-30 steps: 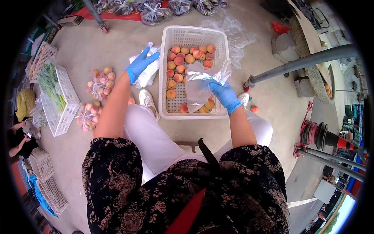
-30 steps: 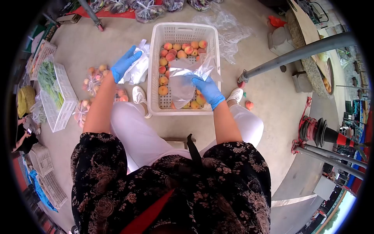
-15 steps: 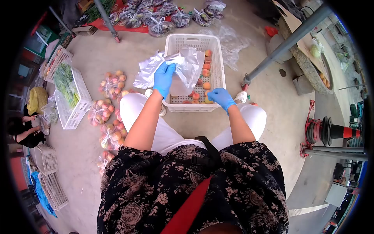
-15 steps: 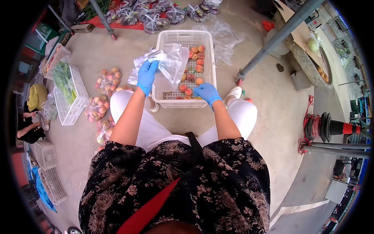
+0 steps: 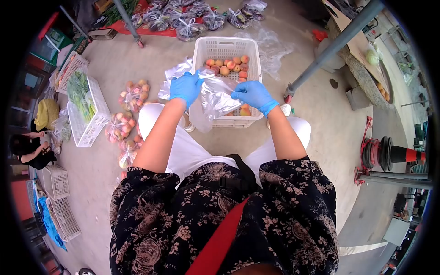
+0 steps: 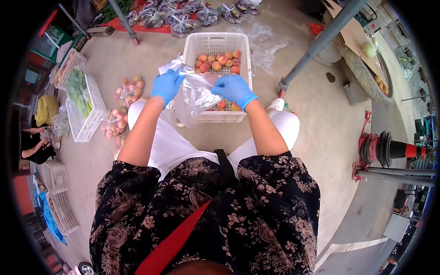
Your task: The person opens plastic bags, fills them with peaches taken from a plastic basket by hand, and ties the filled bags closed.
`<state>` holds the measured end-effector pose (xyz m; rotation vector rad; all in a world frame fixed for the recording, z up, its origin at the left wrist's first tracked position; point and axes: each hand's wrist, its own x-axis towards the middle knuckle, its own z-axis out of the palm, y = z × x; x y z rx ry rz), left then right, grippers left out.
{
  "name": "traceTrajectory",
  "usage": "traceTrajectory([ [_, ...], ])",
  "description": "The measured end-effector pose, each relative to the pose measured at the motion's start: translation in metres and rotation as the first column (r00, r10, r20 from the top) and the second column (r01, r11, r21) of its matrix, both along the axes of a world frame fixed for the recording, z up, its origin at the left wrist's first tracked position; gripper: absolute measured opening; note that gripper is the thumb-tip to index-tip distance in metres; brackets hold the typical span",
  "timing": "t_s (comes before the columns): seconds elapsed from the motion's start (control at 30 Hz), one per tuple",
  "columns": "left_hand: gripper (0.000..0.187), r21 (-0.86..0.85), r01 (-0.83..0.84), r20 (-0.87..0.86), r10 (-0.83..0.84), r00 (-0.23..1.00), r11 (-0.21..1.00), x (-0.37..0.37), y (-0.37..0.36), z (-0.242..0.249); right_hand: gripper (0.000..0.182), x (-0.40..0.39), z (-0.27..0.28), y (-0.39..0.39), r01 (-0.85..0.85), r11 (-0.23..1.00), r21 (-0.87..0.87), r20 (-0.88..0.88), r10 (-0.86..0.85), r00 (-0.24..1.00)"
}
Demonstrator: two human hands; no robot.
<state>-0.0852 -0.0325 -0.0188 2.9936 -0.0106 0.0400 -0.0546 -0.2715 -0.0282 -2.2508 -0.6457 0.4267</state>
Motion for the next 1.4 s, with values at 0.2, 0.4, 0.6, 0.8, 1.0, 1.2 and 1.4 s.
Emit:
traceTrajectory([
  [0.2,0.033,-0.126,0.105,0.283,-0.065,0.957,0.986,0.013,0.003,-0.016,0.022,0.002,-0.021,-0.001,-0.052,0.982,0.184,-0.057,0.064,0.996],
  [0.4,0.038,-0.459,0.092,0.367,0.094,0.925,0.884,0.013,0.008,-0.016,0.024,0.006,-0.038,0.015,0.135,0.930,0.341,-0.282,-0.036,0.959],
  [0.6,0.032,-0.829,-0.094,0.061,0.256,0.965,0.551,-0.044,-0.038,-0.042,0.034,-0.008,-0.066,0.048,0.381,0.803,0.458,-0.536,-0.093,0.839],
  [0.8,0.022,-0.807,-0.262,-0.110,0.300,0.947,0.529,-0.031,-0.022,-0.088,0.038,-0.019,-0.078,0.060,0.684,0.540,0.490,-0.700,-0.225,0.678],
  [1.0,0.015,-0.389,-0.302,0.190,0.397,0.898,0.870,-0.013,0.049,-0.082,0.038,0.030,-0.084,-0.026,0.905,-0.373,0.204,-0.910,0.268,0.315],
  [1.2,0.021,-0.441,-0.340,0.068,0.409,0.910,0.830,0.006,0.075,-0.074,0.032,0.051,-0.038,-0.083,0.792,-0.028,0.611,-0.788,0.079,0.611],
  [1.4,0.124,-0.472,0.169,0.222,-0.069,0.973,0.865,-0.014,0.024,-0.034,0.025,0.018,0.029,-0.024,0.358,0.857,0.370,-0.426,-0.187,0.885],
])
